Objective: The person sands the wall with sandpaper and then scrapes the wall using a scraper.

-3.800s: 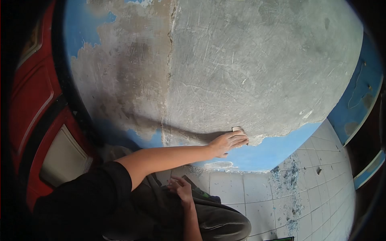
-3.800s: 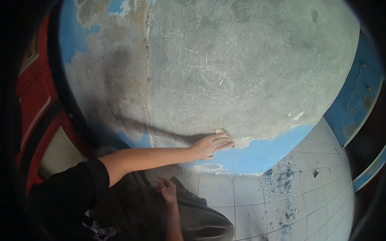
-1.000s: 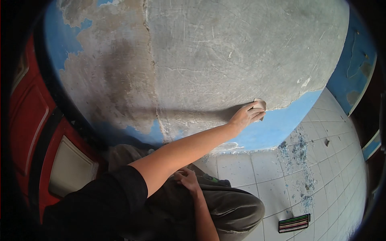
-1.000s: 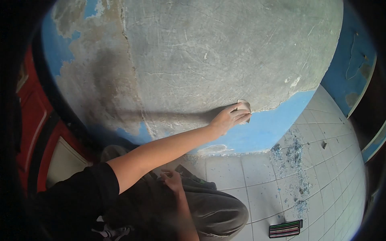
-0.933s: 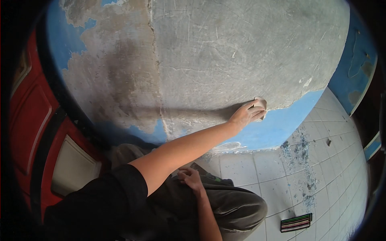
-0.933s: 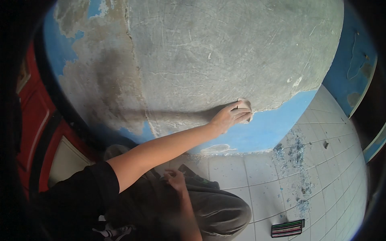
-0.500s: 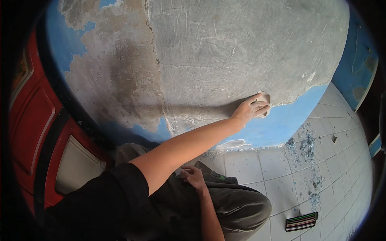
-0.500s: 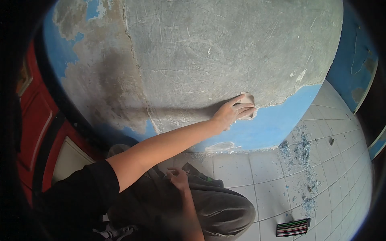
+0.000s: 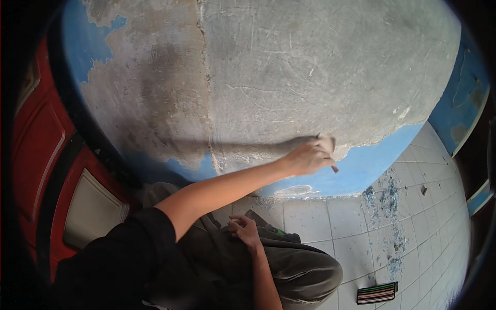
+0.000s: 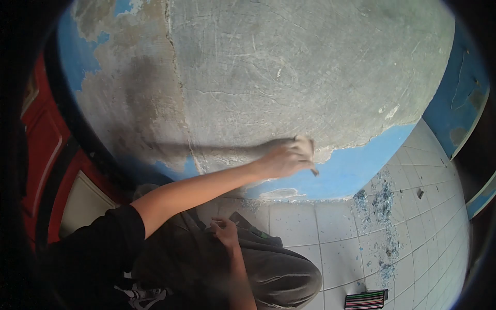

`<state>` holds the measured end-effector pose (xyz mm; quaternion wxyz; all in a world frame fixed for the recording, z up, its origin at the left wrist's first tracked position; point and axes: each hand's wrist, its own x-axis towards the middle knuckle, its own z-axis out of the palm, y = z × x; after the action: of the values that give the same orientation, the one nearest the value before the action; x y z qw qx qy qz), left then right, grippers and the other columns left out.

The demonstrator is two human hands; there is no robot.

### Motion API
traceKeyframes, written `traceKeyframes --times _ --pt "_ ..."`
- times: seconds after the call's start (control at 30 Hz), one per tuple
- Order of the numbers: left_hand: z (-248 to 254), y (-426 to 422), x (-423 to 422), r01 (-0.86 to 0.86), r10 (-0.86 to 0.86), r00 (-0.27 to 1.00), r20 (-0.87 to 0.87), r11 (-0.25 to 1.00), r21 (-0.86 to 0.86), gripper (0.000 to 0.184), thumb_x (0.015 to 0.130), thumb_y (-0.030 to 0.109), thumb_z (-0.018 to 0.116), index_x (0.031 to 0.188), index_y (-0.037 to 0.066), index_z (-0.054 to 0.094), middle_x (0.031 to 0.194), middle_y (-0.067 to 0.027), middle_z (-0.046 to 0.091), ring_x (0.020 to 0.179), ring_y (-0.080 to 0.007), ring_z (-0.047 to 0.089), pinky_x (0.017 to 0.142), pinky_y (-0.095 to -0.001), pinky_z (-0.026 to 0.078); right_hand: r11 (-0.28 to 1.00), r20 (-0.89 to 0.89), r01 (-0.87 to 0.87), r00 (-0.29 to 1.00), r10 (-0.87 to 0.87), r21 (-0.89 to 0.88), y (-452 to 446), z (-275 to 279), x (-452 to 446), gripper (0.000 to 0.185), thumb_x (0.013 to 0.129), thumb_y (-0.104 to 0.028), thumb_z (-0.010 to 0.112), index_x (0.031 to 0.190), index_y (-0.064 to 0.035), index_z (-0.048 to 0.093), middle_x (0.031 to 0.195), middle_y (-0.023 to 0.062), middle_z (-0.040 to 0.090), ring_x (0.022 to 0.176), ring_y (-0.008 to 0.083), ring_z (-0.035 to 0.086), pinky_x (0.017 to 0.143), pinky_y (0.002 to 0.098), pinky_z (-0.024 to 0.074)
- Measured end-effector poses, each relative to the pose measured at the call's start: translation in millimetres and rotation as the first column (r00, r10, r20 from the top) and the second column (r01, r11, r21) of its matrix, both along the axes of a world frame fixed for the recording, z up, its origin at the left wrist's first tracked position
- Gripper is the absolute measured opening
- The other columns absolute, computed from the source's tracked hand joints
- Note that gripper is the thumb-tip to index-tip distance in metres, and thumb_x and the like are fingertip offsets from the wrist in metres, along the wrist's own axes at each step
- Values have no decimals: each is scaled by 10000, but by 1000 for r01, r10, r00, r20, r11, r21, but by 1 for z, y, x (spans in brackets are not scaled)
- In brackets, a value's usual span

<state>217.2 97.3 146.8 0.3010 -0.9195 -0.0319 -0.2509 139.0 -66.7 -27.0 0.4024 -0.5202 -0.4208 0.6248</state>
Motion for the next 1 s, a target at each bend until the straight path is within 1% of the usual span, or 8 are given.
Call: traceKeyframes --times 0.03,0.07,0.13,0.27,0.6,0.73,0.8,1.0 --pt "9 -22 -18 -3 42 998 55 818 -575 199 828 197 587 996 98 626 1026 25 618 917 -125 582 929 -317 404 999 -46 40 998 -40 -16 0 2 0 280 827 -148 600 1077 -24 582 896 94 632 756 137 606 630 256 511" --pt "10 -38 -35 37 107 991 78 339 -940 224 837 206 587 1016 76 619 1014 -14 623 870 -142 596 886 -313 428 999 -43 33 999 -34 -16 1 4 1 280 827 -148 600 1077 -24 582 896 94 632 756 137 606 630 256 511" --pt "-17 -45 -65 356 108 931 350 -48 -933 265 858 220 574 1051 42 604 1028 -59 610 922 -131 568 815 -299 438 986 -85 161 984 -158 33 0 3 4 273 834 -141 589 1061 9 574 860 93 627 736 143 610 613 249 510" --pt "-50 -62 -130 338 401 910 107 -566 -752 340 839 255 607 1076 12 588 1049 -55 586 980 -139 527 791 -271 426 947 -183 321 930 -317 -8 1 -6 7 259 838 -146 587 1029 26 560 849 97 611 731 153 609 576 237 500" --pt "-144 -66 -190 460 593 793 139 -434 -775 271 836 179 608 1047 8 597 958 -24 613 897 -91 551 746 -233 438 856 -10 516 856 -517 -32 -1 -5 16 216 835 -201 603 930 -8 590 949 81 590 748 122 559 664 264 471" --pt "-164 -62 -185 365 517 841 160 -322 -873 281 833 201 609 1037 7 599 942 -45 622 865 -115 559 751 -253 445 759 37 319 911 -411 568 -3 4 17 318 823 -220 589 1044 8 564 1085 111 547 860 159 535 737 285 433" --pt "-148 -66 -191 234 445 891 95 -269 -934 286 830 211 603 1035 11 602 948 -63 627 877 -132 561 767 -272 455 924 -97 262 965 -244 280 -2 47 2 683 785 -289 639 1298 6 298 1188 171 475 1072 239 490 920 347 395" --pt "-169 -63 -190 216 467 883 47 -317 -924 185 790 107 597 945 9 620 854 -50 621 810 -134 575 731 -277 472 854 -27 493 868 -496 167 5 -21 9 671 757 -278 693 1258 29 369 1188 160 493 1052 228 506 886 324 422"
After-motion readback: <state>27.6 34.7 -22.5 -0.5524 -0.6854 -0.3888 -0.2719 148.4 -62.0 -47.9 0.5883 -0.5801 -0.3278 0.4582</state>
